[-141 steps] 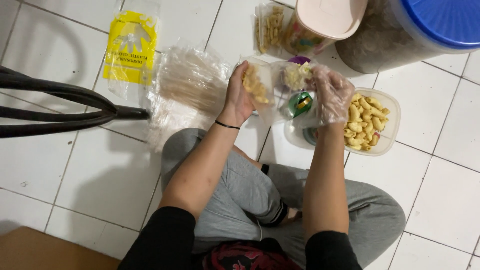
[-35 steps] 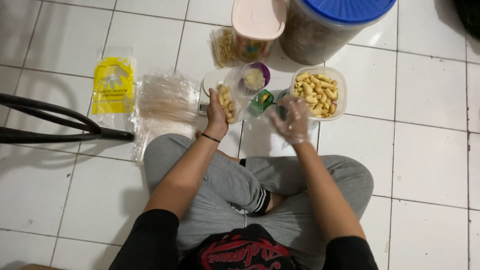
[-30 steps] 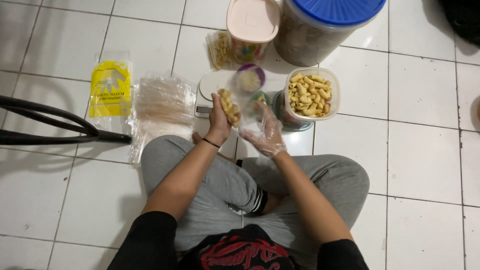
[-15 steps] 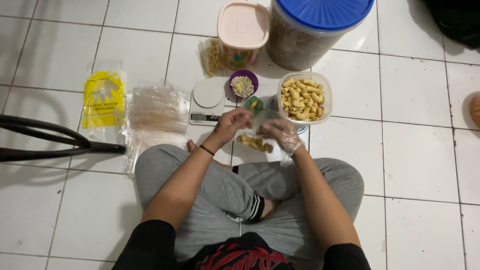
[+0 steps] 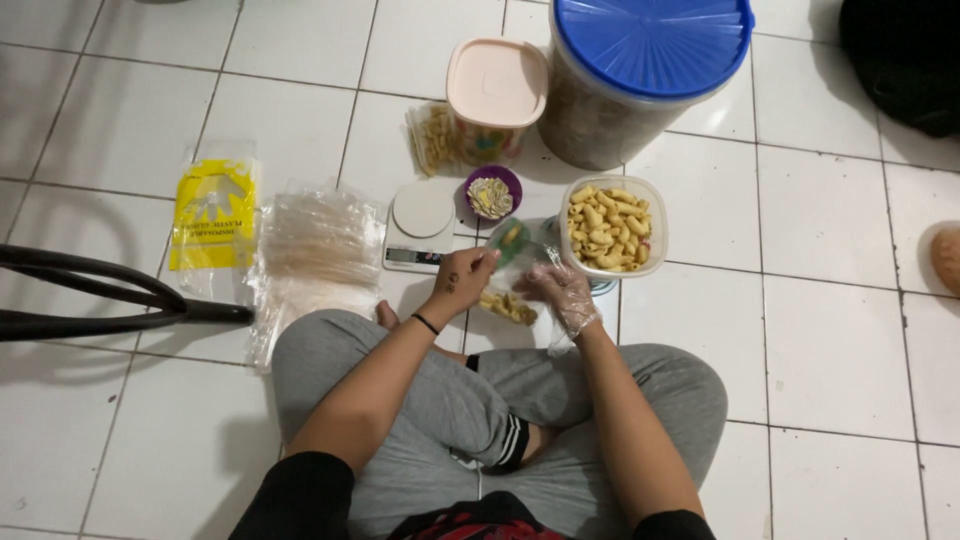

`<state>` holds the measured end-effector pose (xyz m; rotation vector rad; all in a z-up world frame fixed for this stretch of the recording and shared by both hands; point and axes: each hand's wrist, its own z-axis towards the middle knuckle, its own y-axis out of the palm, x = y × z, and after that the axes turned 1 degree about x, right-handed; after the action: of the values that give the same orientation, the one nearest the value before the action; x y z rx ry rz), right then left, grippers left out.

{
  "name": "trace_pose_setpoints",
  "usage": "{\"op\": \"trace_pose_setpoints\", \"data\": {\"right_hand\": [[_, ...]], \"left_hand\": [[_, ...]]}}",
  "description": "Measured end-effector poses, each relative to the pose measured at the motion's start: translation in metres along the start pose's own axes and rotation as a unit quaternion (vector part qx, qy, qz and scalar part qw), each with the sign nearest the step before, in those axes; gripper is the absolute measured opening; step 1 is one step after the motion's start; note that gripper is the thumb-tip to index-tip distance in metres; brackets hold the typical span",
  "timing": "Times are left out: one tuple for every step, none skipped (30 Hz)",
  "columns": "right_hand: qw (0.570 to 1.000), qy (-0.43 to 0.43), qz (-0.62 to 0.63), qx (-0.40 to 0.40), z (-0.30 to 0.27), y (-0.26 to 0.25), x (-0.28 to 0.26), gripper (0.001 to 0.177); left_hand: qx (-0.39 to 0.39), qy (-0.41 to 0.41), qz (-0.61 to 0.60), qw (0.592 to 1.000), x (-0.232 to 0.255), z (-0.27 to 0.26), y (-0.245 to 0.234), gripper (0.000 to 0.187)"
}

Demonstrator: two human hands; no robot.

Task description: A person wearing gloves manually fills small plastic bags with snacks from a larger container while sitting on the floor.

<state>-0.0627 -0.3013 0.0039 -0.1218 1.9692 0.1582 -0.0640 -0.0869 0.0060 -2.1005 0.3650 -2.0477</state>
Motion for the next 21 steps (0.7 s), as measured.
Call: {"op": "trace_pose_setpoints", "data": {"right_hand": [[1.000, -0.001, -0.001, 0.000, 0.002, 0.001, 0.007, 0.030], [1.000, -0.006, 0.018, -0.010, 0.004, 0.001, 0.013, 0.030], [0.999, -0.011, 0.037, -0.020, 0.007, 0.002, 0.020, 0.030], [0.999, -0.012, 0.037, -0.019, 0.009, -0.001, 0.025, 0.030], [0.999, -0.002, 0.026, -0.018, 0.011, -0.002, 0.030, 0.030], [1.000, 0.007, 0.016, -0.017, 0.014, -0.004, 0.035, 0.030], [1.000, 0.006, 0.016, -0.018, 0.013, -0.004, 0.034, 0.030], [0.999, 0.004, 0.030, -0.013, 0.011, -0.004, 0.033, 0.031], [0.999, 0.002, 0.043, -0.009, 0.010, -0.004, 0.032, 0.032], [0.999, 0.001, 0.044, -0.010, 0.009, -0.004, 0.030, 0.032], [0.998, -0.007, 0.057, 0.015, 0.009, -0.005, 0.029, 0.031], [0.997, -0.015, 0.070, 0.041, 0.008, -0.006, 0.027, 0.030], [0.997, -0.016, 0.070, 0.040, 0.010, -0.007, 0.028, 0.030], [0.992, -0.005, 0.111, 0.052, 0.012, -0.008, 0.029, 0.027], [0.986, 0.008, 0.152, 0.064, 0.012, -0.010, 0.031, 0.025], [0.986, 0.007, 0.153, 0.065, 0.012, -0.012, 0.029, 0.025], [0.994, 0.028, 0.105, 0.027, 0.012, -0.013, 0.027, 0.033], [0.997, 0.049, 0.057, -0.011, 0.013, -0.014, 0.024, 0.042], [0.997, 0.049, 0.058, -0.012, 0.016, -0.013, 0.032, 0.042], [0.997, 0.005, 0.080, 0.023, 0.019, -0.011, 0.040, 0.036], [0.993, -0.039, 0.100, 0.057, 0.021, -0.009, 0.048, 0.032]], "left_hand": [[0.000, 0.001, -0.001, 1.000, -0.007, 0.001, 0.002, 0.031], [0.015, 0.007, 0.004, 1.000, -0.014, 0.003, 0.004, 0.036], [0.029, 0.012, 0.009, 0.999, -0.021, 0.004, 0.006, 0.042], [0.029, 0.013, 0.009, 0.999, -0.020, 0.004, 0.005, 0.042], [0.052, 0.021, 0.041, 0.998, -0.019, 0.004, 0.003, 0.046], [0.076, 0.029, 0.072, 0.994, -0.019, 0.004, 0.002, 0.050], [0.076, 0.030, 0.073, 0.994, -0.019, 0.003, 0.001, 0.050], [0.083, 0.026, 0.057, 0.995, -0.019, 0.003, 0.001, 0.058], [0.090, 0.021, 0.042, 0.995, -0.020, 0.003, -0.001, 0.065], [0.091, 0.022, 0.043, 0.995, -0.024, 0.005, 0.001, 0.065], [0.063, 0.003, 0.028, 0.998, -0.029, 0.007, 0.002, 0.060], [0.035, -0.016, 0.012, 0.999, -0.033, 0.009, 0.004, 0.056], [0.036, -0.015, 0.012, 0.999, -0.030, 0.007, 0.004, 0.056], [0.036, -0.019, 0.021, 0.999, -0.027, 0.005, 0.003, 0.052], [0.035, -0.023, 0.031, 0.999, -0.024, 0.003, 0.004, 0.048], [0.034, -0.022, 0.031, 0.999, -0.027, 0.003, 0.004, 0.048], [0.055, -0.003, 0.044, 0.998, -0.030, 0.003, 0.003, 0.052], [0.076, 0.016, 0.057, 0.995, -0.033, 0.004, 0.002, 0.057], [0.075, 0.015, 0.057, 0.995, -0.026, 0.003, 0.000, 0.057], [0.095, 0.023, 0.064, 0.993, -0.020, 0.001, -0.001, 0.057], [0.115, 0.030, 0.070, 0.990, -0.015, 0.000, -0.002, 0.058]]}}
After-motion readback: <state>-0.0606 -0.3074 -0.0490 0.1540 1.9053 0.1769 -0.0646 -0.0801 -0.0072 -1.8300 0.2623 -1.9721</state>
